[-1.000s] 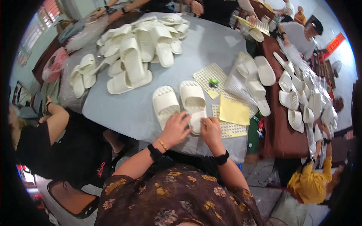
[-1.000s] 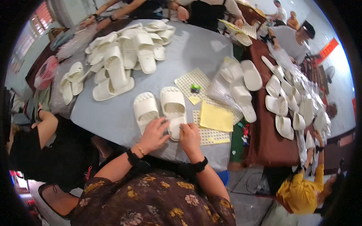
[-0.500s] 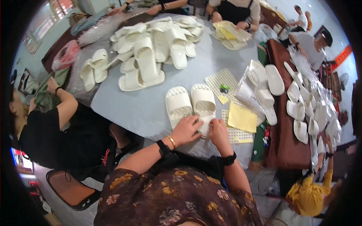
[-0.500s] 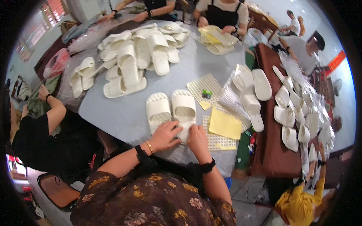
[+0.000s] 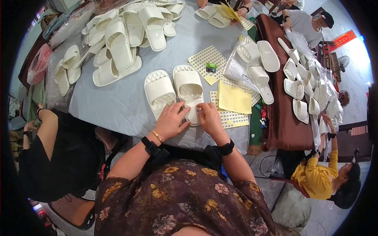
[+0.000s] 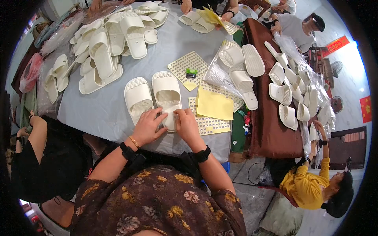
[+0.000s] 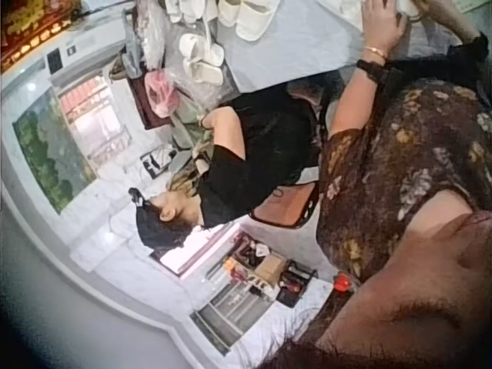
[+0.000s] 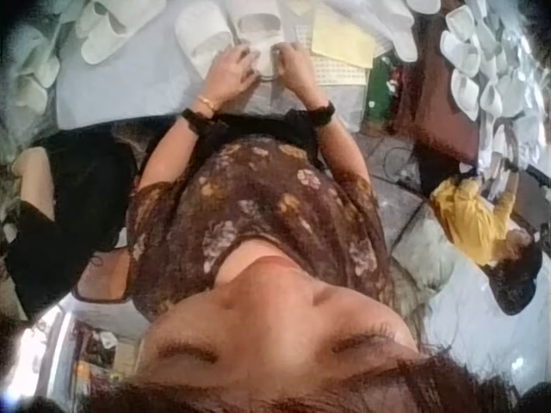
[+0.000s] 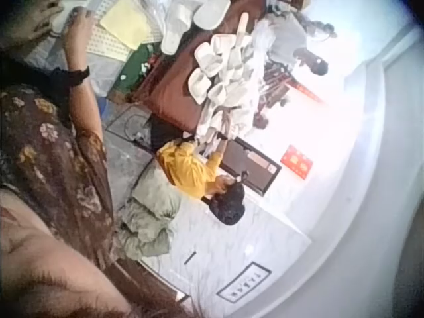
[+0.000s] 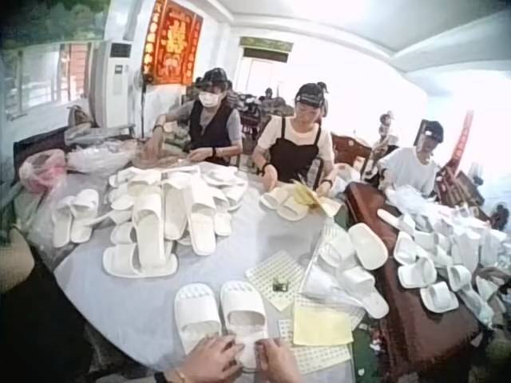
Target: Manual assembly of white slippers by applying pads or stickers to the footbed.
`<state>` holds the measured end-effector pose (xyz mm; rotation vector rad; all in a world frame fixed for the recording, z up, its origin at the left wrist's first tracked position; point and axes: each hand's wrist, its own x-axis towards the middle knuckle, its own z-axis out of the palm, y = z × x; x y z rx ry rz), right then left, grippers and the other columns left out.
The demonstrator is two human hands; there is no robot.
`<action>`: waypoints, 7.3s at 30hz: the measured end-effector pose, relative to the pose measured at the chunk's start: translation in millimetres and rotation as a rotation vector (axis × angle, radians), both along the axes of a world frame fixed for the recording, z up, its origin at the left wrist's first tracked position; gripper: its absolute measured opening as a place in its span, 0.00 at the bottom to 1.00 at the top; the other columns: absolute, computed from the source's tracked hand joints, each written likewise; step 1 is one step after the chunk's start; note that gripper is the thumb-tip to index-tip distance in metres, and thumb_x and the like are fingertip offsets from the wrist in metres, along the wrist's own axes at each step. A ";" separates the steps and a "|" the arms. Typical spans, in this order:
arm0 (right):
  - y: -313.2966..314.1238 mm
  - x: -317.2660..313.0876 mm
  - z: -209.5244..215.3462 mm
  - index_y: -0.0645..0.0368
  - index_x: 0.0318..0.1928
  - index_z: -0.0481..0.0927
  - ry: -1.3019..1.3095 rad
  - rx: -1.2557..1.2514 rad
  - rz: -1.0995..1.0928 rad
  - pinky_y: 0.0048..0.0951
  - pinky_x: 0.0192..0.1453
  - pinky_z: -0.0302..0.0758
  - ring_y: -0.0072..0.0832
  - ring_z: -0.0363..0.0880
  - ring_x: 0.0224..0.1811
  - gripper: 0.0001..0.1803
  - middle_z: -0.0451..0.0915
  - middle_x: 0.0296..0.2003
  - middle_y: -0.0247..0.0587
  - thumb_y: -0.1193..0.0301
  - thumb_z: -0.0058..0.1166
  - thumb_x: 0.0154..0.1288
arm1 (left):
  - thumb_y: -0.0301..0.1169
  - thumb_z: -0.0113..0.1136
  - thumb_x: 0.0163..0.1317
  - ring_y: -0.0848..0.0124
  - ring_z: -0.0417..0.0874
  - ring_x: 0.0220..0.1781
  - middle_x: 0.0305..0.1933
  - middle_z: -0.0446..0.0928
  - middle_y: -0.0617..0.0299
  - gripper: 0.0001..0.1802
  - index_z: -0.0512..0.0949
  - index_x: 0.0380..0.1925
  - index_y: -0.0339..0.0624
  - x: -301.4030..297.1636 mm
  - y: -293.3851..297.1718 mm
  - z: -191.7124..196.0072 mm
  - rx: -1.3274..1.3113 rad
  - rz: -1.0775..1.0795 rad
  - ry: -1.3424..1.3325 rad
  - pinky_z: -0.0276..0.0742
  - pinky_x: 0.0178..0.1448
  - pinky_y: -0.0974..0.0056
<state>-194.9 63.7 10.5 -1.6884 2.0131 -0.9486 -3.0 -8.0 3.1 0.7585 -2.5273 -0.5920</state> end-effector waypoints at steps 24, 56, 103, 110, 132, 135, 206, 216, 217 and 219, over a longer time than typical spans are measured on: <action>-9.8 -14.5 4.8 0.61 0.36 0.74 0.006 0.114 0.196 0.45 0.45 0.73 0.51 0.75 0.42 0.02 0.75 0.35 0.50 0.77 0.52 0.63 | 0.42 0.66 0.57 0.52 0.71 0.64 0.64 0.70 0.51 0.29 0.75 0.58 0.46 0.6 -1.9 -2.4 -0.031 0.013 0.010 0.66 0.68 0.51; -56.4 -10.2 4.3 0.58 0.40 0.74 0.169 0.129 0.123 0.48 0.44 0.76 0.50 0.79 0.43 0.08 0.79 0.39 0.49 0.70 0.56 0.63 | 0.42 0.67 0.56 0.53 0.71 0.64 0.62 0.71 0.50 0.28 0.76 0.56 0.44 1.6 -1.0 5.7 -0.012 0.007 0.021 0.66 0.67 0.52; 24.8 0.2 -14.0 0.55 0.38 0.78 -0.149 -0.079 -0.145 0.42 0.38 0.76 0.44 0.79 0.35 0.04 0.76 0.35 0.43 0.71 0.57 0.63 | 0.38 0.66 0.57 0.48 0.76 0.52 0.49 0.75 0.46 0.23 0.78 0.52 0.42 13.7 2.1 27.7 -0.008 0.244 -0.013 0.73 0.55 0.49; 31.2 -4.7 -27.7 0.58 0.37 0.79 -0.145 -0.146 -0.124 0.37 0.37 0.76 0.40 0.79 0.32 0.04 0.77 0.33 0.44 0.73 0.57 0.63 | 0.54 0.63 0.57 0.41 0.66 0.63 0.56 0.70 0.37 0.38 0.71 0.62 0.43 -31.6 -10.4 3.0 0.042 0.431 -0.135 0.59 0.67 0.41; 27.1 -0.1 -9.8 0.60 0.38 0.80 -0.192 -0.096 -0.141 0.37 0.38 0.77 0.40 0.81 0.33 0.05 0.78 0.33 0.46 0.73 0.59 0.61 | 0.53 0.63 0.59 0.44 0.83 0.37 0.28 0.81 0.41 0.35 0.75 0.48 0.28 -31.0 -25.9 11.7 0.075 0.387 -0.027 0.72 0.52 0.47; 29.9 -1.1 -15.2 0.59 0.38 0.80 -0.176 -0.121 -0.129 0.38 0.39 0.76 0.42 0.81 0.34 0.05 0.78 0.33 0.47 0.74 0.58 0.61 | 0.52 0.66 0.58 0.45 0.83 0.34 0.27 0.80 0.42 0.30 0.77 0.37 0.29 -10.4 -12.8 38.2 0.130 0.392 -0.005 0.75 0.44 0.49; 160.8 -208.7 288.1 0.62 0.61 0.71 -0.936 -0.860 -0.383 0.41 0.63 0.75 0.36 0.80 0.55 0.20 0.79 0.56 0.43 0.74 0.53 0.70 | 0.35 0.65 0.60 0.52 0.72 0.65 0.64 0.72 0.47 0.28 0.73 0.60 0.40 40.8 20.8 9.9 0.438 0.170 0.277 0.69 0.67 0.53; 40.1 34.8 108.0 0.66 0.61 0.71 -0.863 0.218 0.195 0.24 0.54 0.75 0.23 0.77 0.51 0.22 0.78 0.50 0.37 0.74 0.56 0.69 | 0.48 0.50 0.74 0.68 0.75 0.64 0.65 0.71 0.57 0.29 0.67 0.66 0.40 35.7 13.0 38.2 1.481 0.073 1.046 0.73 0.65 0.60; 35.4 38.2 70.5 0.66 0.62 0.71 -0.846 0.276 0.233 0.23 0.55 0.74 0.21 0.76 0.53 0.23 0.78 0.52 0.37 0.74 0.57 0.69 | 0.48 0.50 0.74 0.68 0.75 0.64 0.65 0.71 0.57 0.29 0.67 0.66 0.40 40.8 6.8 29.4 1.479 0.074 1.044 0.73 0.65 0.60; 33.2 42.3 49.0 0.64 0.57 0.76 -0.700 0.274 0.240 0.26 0.51 0.77 0.23 0.80 0.47 0.19 0.82 0.46 0.38 0.72 0.58 0.68 | 0.49 0.47 0.75 0.72 0.79 0.57 0.59 0.76 0.60 0.27 0.70 0.62 0.40 58.1 -4.1 2.5 1.456 0.340 1.061 0.77 0.59 0.64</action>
